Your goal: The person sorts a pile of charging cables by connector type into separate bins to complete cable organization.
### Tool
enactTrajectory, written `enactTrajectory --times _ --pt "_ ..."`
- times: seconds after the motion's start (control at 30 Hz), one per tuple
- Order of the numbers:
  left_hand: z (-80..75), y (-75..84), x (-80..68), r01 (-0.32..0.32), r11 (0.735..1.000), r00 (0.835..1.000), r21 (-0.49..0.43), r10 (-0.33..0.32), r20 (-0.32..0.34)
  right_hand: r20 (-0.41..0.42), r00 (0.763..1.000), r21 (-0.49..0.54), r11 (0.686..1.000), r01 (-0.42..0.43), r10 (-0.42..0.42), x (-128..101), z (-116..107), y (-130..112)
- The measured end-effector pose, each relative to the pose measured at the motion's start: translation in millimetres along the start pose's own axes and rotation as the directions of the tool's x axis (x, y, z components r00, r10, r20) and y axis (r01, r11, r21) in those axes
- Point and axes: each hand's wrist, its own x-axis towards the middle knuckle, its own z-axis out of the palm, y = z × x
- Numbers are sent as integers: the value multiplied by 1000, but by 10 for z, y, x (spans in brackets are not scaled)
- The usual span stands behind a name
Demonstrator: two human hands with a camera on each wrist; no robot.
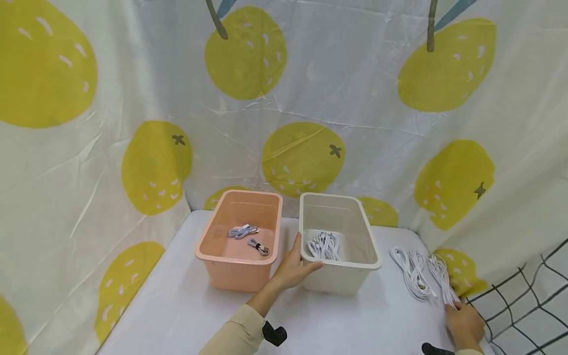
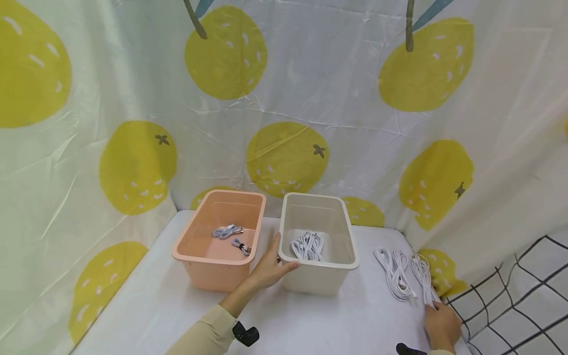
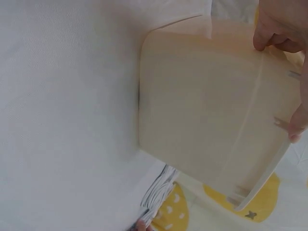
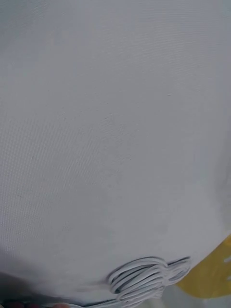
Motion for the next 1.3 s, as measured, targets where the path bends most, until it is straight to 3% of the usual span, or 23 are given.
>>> enactTrajectory --times 0.23,0.67,0.97,1.3 --pt "36 8 4 -3 1000 1000 16 3 15 -72 997 54 998 -27 31 -64 -12 -21" --pt "-16 -22 35 -21 1000 1000 -3 21 -14 -213 974 214 969 126 -80 28 -136 -350" --pt "-35 -45 18 -62 998 998 -13 62 -26 -160 976 218 959 179 -146 3 -301 -625" --pt "4 -37 6 -45 999 999 4 45 -16 -116 975 250 945 213 -189 -71 -474 -822"
